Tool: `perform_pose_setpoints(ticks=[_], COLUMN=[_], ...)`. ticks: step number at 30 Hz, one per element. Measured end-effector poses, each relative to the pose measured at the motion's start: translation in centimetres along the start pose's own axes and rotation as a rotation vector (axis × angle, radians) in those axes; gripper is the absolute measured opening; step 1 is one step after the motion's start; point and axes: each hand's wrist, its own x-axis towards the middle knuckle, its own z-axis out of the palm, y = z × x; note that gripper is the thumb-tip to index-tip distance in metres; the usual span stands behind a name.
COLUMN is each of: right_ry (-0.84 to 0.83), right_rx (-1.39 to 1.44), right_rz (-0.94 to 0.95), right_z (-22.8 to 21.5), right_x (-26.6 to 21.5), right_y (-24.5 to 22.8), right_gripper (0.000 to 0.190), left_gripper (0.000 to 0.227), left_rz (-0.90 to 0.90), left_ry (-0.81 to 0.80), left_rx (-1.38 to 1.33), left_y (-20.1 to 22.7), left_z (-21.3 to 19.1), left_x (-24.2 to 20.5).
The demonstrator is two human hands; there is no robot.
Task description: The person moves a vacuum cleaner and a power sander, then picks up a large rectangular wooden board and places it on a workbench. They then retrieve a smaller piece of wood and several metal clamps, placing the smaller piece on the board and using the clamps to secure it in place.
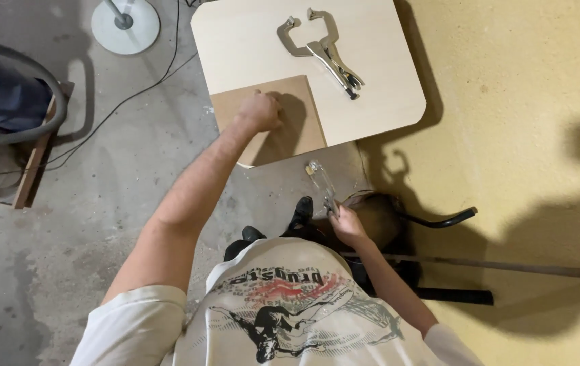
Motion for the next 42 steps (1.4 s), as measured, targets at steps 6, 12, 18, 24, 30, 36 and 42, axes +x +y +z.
perform_pose_setpoints(ticks=[6, 12, 18, 24, 30, 36, 42], right_ry=[0.047, 0.152, 0.144, 0.126, -0.002, -0.075, -0.11], right_rx=[-0.002, -0.099, -0.107, -0.091, -0.034, 0.023, 0.026], right_rz=[-0.043, -0.252, -0.232, -0.193, -0.098, -0.013, 0.018], right_z=[2.3, 4.3, 4.5, 4.6, 2.7, 1.2, -0.7], right_x=[4.7, 8.8, 8.6, 9.4, 9.8, 8.5, 5.6], right_y=[2.2, 3.8, 4.0, 1.9, -1.1, -3.4, -7.4], right_gripper=[0.04, 0.029, 0.029, 0.034, 0.043, 0.047, 0.05], left_gripper=[0.037, 0.039, 0.043, 0.047, 0.046, 0.045, 0.044], left_rz=[0.037, -0.01, -0.079, -0.002, -0.056, -0.057, -0.089], left_ry=[-0.032, -0.033, -0.032, -0.042, -0.044, -0.059, -0.055], left_rx=[0.087, 0.006, -0.031, 0.048, -0.079, -0.04, -0.1], left_y=[2.0, 1.5, 1.6, 0.7, 1.5, 1.4, 1.5], left_z=[-4.2, -2.5, -0.9, -0.1, -1.5, -2.1, -4.0], left_x=[-3.2, -2.1, -0.9, -0.9, -1.6, -1.8, -3.3])
